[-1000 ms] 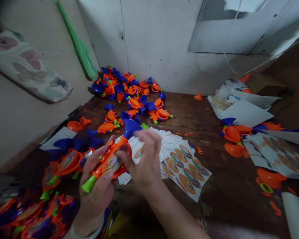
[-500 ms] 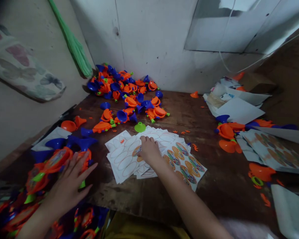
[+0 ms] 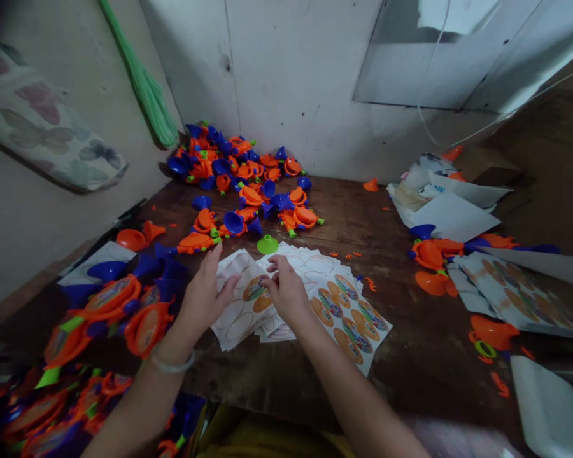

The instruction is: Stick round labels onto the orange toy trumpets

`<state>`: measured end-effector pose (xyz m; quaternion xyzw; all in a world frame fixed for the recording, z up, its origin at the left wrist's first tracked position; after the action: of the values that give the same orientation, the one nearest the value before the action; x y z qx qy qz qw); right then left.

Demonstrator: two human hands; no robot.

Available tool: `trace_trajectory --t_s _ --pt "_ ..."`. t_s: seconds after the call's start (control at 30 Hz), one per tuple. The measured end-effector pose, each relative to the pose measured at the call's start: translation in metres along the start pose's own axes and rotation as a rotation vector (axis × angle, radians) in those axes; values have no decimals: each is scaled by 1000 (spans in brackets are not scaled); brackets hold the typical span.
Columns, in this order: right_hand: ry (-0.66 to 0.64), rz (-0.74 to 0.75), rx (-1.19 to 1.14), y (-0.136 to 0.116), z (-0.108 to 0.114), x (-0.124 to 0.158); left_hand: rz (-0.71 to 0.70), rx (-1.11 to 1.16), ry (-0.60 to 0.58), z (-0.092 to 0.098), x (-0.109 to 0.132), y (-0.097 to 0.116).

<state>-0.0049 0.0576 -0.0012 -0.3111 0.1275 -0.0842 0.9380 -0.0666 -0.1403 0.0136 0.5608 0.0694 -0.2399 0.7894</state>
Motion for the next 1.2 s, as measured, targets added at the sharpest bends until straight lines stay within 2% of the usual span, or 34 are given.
trace_trajectory --t_s 0.07,0.17,0.33,0.5,0.7,0.87,0.93,1.0,1.1,1.2 --pt "17 65 -110 -8 10 7 51 40 9 -3 -14 4" --pt "64 165 -223 -20 24 20 115 145 -18 -2 -21 13" --pt "165 292 -285 -37 45 40 164 345 -59 10 -10 42" --pt "348 400 -237 -59 68 56 171 436 -78 20 2 64" --pt "481 470 -240 -72 74 68 268 520 -41 20 6 63" --pt "692 400 -285 -61 83 78 268 538 25 25 1 57" --pt "674 327 -359 -51 87 74 267 535 47 28 0 54" --pt "545 288 -400 -45 86 66 272 540 78 31 -1 50" --pt "293 337 -425 -43 74 59 282 549 116 35 0 46" --pt "212 346 -435 -40 66 60 292 556 117 34 0 44"
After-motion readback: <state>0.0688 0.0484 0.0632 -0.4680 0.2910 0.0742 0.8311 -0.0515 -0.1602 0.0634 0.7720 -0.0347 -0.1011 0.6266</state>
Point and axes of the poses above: each hand's wrist, its own x-axis away from the middle knuckle, its own z-axis out of the back of the hand, y = z × x, the point moved 7 cm from there along -x, towards the middle knuckle, and after that the axes turned 13 degrees about x, right-handed, at the moved point
